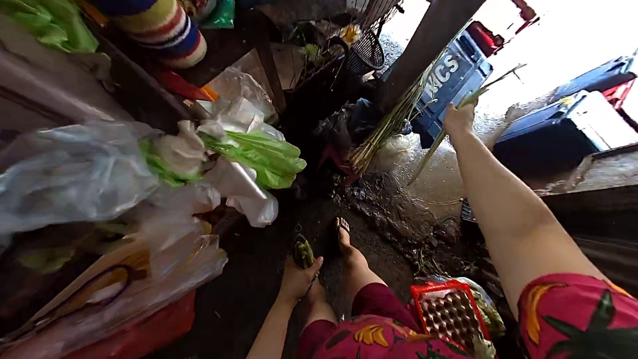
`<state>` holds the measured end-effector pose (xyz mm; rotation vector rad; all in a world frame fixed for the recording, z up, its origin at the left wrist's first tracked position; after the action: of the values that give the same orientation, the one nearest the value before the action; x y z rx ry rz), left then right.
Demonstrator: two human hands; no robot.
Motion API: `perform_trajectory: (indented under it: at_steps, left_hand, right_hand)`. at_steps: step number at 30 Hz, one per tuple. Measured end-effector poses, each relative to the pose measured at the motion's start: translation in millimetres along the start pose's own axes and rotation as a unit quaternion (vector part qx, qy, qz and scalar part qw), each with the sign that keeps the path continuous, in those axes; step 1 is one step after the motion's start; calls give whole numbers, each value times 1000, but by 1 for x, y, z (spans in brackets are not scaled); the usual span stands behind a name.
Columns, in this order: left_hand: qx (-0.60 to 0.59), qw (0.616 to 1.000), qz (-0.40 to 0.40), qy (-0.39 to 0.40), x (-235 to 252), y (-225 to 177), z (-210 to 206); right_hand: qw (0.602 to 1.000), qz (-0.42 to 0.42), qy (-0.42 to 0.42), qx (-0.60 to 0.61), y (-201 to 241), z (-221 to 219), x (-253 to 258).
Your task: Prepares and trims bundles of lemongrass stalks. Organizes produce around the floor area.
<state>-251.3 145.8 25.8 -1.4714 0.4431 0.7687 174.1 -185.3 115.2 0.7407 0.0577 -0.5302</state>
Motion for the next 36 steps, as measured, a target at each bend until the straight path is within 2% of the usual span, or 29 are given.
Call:
perform_trajectory:
  at_steps: [3, 8, 10, 14, 17, 21, 24, 25, 28, 30, 31, 34, 36]
  left_hand:
    - [104, 995, 10, 5, 36, -16, -17]
    - [240, 971, -7, -5, 103, -77, -59]
    - [266, 963, -32, -10, 133, -100, -78]
    - [315, 948, -46, -8, 192, -136, -115]
    - [378, 924, -56, 8, 221, -155, -137]
    - [501, 860, -77, 53, 242, -170, -154]
    - [555, 821, -91, 97, 249, -178, -154]
    - [546, 827, -91, 101, 249, -184, -151]
    - [437, 893, -67, 85, 246, -193, -132]
    - [353, 931, -36, 87, 244, -186, -113]
    - [330, 939, -19, 94, 243, -178, -101]
    - [343, 933, 19, 106, 235, -168, -75]
    - [348, 934, 30, 79, 228, -168, -65]
  right_hand:
    - [998, 24, 43, -40, 14, -40, 35]
    - [991, 31, 44, 123, 2, -111, 93]
    - [987, 23, 69, 141, -7, -130, 100]
    - [995, 20, 93, 38, -29, -146, 66]
    - [991, 73, 113, -19, -56, -150, 11]
    - [969, 153, 188, -52, -97, -171, -57]
    - [953, 160, 249, -70, -114, -189, -80]
    - [949, 162, 258, -80, -118, -193, -82]
    - [935, 184, 278, -118, -126, -198, -78]
    - [923, 190, 300, -150, -125, -197, -74]
    - [922, 189, 302, -154, -123, -198, -73]
    - [933, 201, 255, -152, -103, -200, -79]
    - [915, 247, 261, -186, -88, -205, -85]
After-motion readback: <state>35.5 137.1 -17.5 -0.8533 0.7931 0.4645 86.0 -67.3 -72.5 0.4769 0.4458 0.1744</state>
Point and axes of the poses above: each hand's wrist, its own x-axis towards the middle knuckle, its own z-axis out of the back of the hand, y = z × x, the point moved 1 cm from there along x, towards the middle knuckle, and after that the axes turned 3 degrees about y, right-handed, at the moved point
